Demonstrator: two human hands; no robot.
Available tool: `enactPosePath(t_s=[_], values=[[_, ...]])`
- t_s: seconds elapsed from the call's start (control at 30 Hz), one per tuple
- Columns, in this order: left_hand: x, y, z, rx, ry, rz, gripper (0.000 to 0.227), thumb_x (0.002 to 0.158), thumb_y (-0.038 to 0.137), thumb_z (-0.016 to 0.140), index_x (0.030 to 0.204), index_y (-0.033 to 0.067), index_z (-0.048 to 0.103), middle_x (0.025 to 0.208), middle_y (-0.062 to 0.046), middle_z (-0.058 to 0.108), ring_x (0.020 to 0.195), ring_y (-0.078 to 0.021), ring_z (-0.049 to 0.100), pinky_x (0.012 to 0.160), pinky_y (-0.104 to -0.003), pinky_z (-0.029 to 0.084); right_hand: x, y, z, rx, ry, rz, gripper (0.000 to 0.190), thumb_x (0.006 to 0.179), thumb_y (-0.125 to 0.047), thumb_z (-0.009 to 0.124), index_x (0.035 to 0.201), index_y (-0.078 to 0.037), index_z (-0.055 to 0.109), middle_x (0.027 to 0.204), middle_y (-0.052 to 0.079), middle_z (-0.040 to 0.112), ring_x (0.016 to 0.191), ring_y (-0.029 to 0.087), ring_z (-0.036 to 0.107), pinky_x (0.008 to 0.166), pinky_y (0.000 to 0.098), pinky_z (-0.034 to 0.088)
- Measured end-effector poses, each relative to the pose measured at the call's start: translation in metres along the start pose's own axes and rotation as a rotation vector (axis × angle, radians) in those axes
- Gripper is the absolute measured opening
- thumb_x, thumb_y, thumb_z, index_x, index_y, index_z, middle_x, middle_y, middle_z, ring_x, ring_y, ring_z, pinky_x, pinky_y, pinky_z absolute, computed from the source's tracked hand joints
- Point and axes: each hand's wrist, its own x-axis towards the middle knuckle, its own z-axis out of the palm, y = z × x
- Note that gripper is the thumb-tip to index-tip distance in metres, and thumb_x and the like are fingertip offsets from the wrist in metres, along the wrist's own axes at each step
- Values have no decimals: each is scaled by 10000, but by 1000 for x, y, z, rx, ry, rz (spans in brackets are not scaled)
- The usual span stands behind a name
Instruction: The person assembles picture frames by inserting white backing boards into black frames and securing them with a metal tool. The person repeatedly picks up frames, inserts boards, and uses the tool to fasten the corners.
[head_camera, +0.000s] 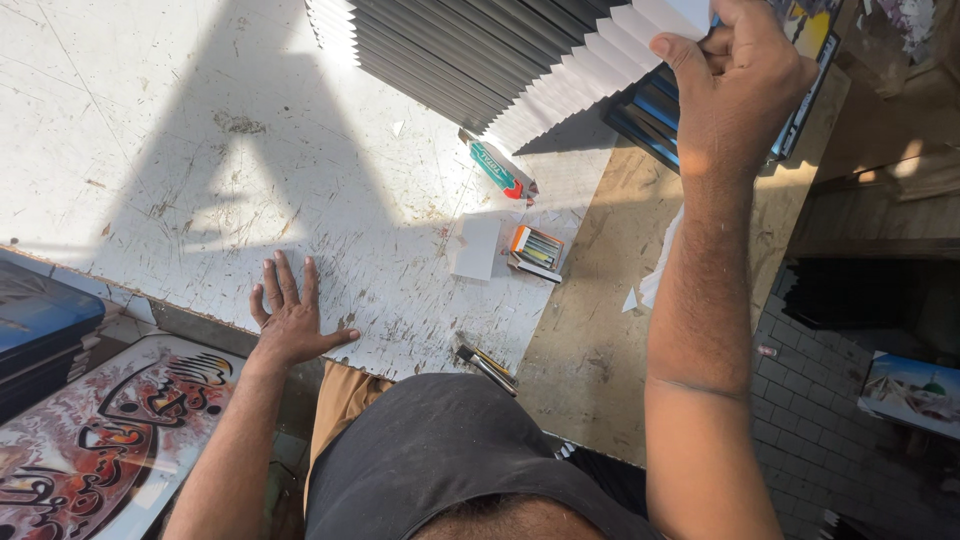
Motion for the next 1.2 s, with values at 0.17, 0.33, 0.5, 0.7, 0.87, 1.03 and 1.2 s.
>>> enactPosePath(t_s=[0.17, 0.33, 0.5, 0.7, 0.87, 1.03, 1.2], values=[[1, 1, -5, 32, -24, -4, 1563, 506, 900, 700, 1599, 96, -76, 1594, -353, -263, 1435, -466, -382, 1085, -690, -214, 3, -3, 1, -120, 49, -143, 151, 919, -2, 853, 963, 14, 710, 648, 38, 696, 552, 84, 664, 524, 231, 457], [0, 2, -4, 12, -1, 11, 1569, 507, 902, 695, 1595, 85, -86, 1593, -364, -254, 1445, -479, -364, 1089, -694, -203, -1, -4, 6, -125, 20, 24, 185, 1015, -60, 870, 958, -19, 700, 662, 6, 683, 561, 70, 672, 481, 192, 434], [-1, 3, -8, -29, 20, 30, 1558, 515, 885, 697, 1596, 72, -77, 1577, -382, -264, 1430, -487, -381, 1072, -699, -215, -19, 2, 16, -3, 100, 83, 280, 1096, -115, 865, 1039, -2, 615, 755, 38, 683, 654, 126, 707, 584, 259, 501], [-1, 8, -18, -37, -52, 6, 1543, 531, 855, 709, 1595, 60, -76, 1550, -400, -312, 1390, -516, -429, 1008, -764, -232, -89, 44, 60, 589, 328, 433, 425, 1137, -370, 625, 1355, -11, 562, 1057, 132, 753, 912, 225, 783, 787, 322, 662], [-2, 13, -24, -26, -66, 24, 1555, 538, 853, 702, 1577, 32, -112, 1505, -440, -343, 1354, -545, -459, 952, -810, -232, -155, 128, 113, 865, 381, 1245, 439, 931, -363, 709, 1215, -46, 599, 1048, 142, 721, 859, 231, 767, 711, 372, 657], [0, 27, -35, -37, -103, -32, 1584, 513, 844, 704, 1583, 51, -153, 1513, -420, -357, 1336, -527, -476, 973, -814, -228, -181, 221, 136, 1417, 505, 1331, 410, 846, -285, 764, 1193, -116, 624, 1063, 58, 684, 860, 163, 652, 799, 364, 588], [1, 40, -47, 25, -127, -28, 1583, 521, 859, 710, 1561, 30, -149, 1498, -440, -366, 1333, -543, -487, 941, -819, -215, -171, 275, 147, 1459, 598, 1283, 438, 850, -301, 887, 1154, -86, 656, 1027, 69, 662, 758, 144, 557, 708, 344, 503]])
